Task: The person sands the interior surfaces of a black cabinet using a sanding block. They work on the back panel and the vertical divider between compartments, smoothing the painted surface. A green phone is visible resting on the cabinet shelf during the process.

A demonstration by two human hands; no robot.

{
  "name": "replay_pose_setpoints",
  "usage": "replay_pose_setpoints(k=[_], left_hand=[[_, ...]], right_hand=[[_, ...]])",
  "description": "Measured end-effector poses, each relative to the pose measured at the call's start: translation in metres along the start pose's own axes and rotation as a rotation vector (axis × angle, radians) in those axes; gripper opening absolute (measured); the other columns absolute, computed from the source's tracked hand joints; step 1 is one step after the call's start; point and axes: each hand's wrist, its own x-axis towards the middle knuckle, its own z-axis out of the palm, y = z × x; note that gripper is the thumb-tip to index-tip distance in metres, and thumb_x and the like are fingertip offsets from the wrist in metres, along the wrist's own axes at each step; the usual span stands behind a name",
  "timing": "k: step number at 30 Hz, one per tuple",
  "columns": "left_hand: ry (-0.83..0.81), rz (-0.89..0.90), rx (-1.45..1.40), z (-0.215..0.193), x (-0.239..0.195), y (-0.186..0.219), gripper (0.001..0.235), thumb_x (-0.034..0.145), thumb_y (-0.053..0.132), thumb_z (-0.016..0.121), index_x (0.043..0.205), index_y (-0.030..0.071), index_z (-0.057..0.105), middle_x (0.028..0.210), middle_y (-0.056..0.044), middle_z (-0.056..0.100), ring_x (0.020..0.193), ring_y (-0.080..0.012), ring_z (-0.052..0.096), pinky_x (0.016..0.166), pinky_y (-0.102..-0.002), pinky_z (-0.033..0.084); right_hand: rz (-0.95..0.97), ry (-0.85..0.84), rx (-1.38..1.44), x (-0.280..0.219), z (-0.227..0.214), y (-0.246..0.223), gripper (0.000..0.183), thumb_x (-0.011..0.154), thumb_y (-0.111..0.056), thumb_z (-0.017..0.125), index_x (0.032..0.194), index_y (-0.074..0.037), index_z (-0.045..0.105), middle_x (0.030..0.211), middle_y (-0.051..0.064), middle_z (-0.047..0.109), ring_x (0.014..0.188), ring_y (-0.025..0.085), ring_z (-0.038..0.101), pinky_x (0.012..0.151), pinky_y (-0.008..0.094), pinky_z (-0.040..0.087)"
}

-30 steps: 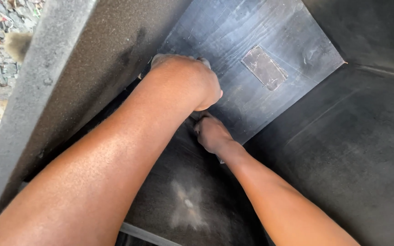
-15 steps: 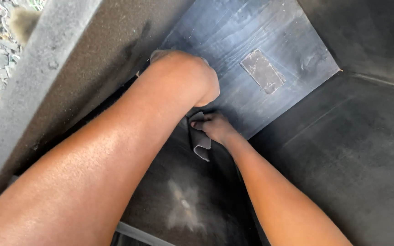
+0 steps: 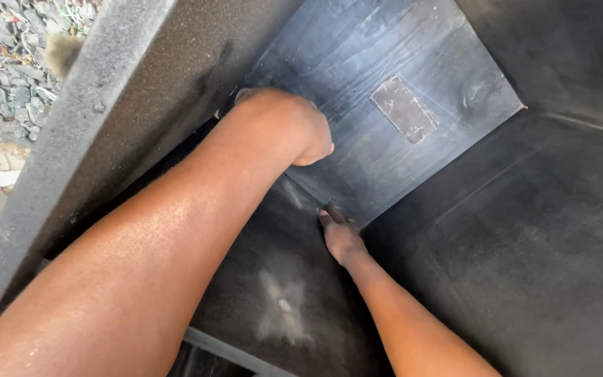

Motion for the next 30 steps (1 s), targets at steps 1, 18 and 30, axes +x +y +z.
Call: replay_pose_setpoints(k=[1, 18, 30], left_hand=[[-0.006, -0.001, 0.002, 0.000, -0.002, 0.001, 0.036, 0.094, -0.001, 0.048, 0.122, -0.003, 0.071, 0.121, -0.024, 0.072, 0.115, -0.0388, 0.068, 0.096, -0.057, 0.056], [-0.125, -0.199, -0.111, 0.027, 0.028, -0.021, 0.050, 0.100, 0.021, 0.035, 0.132, 0.000, 0.068, 0.134, -0.024, 0.066, 0.126, -0.0436, 0.062, 0.098, -0.065, 0.051], [-0.364, -0.464, 0.037, 0.103, 0.047, -0.030, 0.061, 0.095, 0.027, 0.055, 0.154, 0.012, 0.047, 0.163, -0.012, 0.041, 0.153, -0.0293, 0.032, 0.125, -0.059, 0.018]], right_hand=[[0.002, -0.006, 0.002, 0.017, 0.011, 0.000, 0.079, 0.096, -0.079, 0.032, 0.162, -0.035, 0.032, 0.167, 0.005, 0.031, 0.152, 0.029, 0.031, 0.124, 0.049, 0.027], [-0.056, -0.065, -0.094, 0.009, 0.000, 0.012, 0.095, 0.095, -0.085, 0.024, 0.164, -0.020, 0.023, 0.169, 0.010, 0.022, 0.158, 0.025, 0.016, 0.128, 0.048, 0.016], [-0.152, -0.135, -0.037, -0.017, -0.042, -0.014, 0.083, 0.082, -0.053, 0.070, 0.151, -0.010, 0.055, 0.155, 0.013, 0.052, 0.147, 0.029, 0.043, 0.122, 0.046, 0.035]])
